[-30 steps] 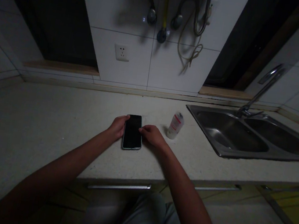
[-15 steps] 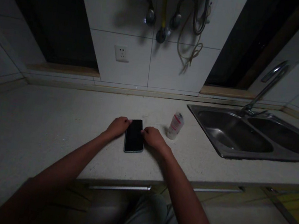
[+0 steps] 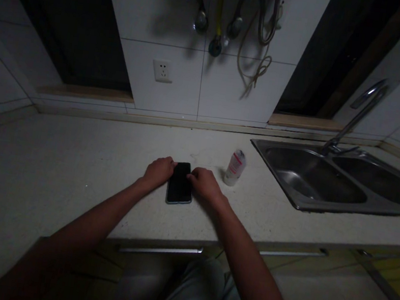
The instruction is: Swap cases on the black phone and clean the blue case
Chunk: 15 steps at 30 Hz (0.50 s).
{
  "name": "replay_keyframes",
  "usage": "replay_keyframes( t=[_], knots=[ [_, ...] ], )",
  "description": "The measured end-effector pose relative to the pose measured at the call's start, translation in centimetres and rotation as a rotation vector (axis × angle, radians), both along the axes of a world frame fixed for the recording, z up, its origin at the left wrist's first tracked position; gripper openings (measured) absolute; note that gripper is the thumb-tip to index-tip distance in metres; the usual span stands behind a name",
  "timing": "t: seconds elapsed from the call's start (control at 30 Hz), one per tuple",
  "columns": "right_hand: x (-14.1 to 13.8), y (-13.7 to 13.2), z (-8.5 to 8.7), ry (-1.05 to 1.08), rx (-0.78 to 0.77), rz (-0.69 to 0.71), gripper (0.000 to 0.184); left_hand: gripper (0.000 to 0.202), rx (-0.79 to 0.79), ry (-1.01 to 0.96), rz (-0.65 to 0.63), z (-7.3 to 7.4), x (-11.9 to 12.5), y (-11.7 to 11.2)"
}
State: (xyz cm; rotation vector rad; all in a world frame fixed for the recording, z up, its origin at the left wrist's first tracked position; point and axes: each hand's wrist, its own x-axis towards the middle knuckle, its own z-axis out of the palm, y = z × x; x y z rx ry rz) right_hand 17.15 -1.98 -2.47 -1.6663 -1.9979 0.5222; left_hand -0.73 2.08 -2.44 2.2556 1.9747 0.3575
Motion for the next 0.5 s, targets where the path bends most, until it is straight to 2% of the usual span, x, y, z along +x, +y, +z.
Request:
replay_keyframes(
  t=[0.13, 0.27, 0.4, 0.5],
  knots=[
    [0.6, 0.3, 0.4, 0.095, 0.122, -0.168, 0.027, 0.042, 0.073, -0.072, 0.007, 0.2, -1.2, 1.1],
    [1.5, 0.7, 0.4, 0.069, 0.117, -0.329, 0.031, 0.038, 0.095, -0.020, 0.097, 0.0, -3.1, 2.6],
    [1.6, 0.8, 0.0, -0.094, 0.011, -0.325, 0.028, 0.036, 0.080, 0.044, 0.093, -0.6, -3.9, 3.3],
    [1.5, 0.9, -0.1, -0.132, -0.011, -0.311, 0.028, 0.036, 0.086, 0.053, 0.082, -0.9, -3.8, 3.4]
  ],
)
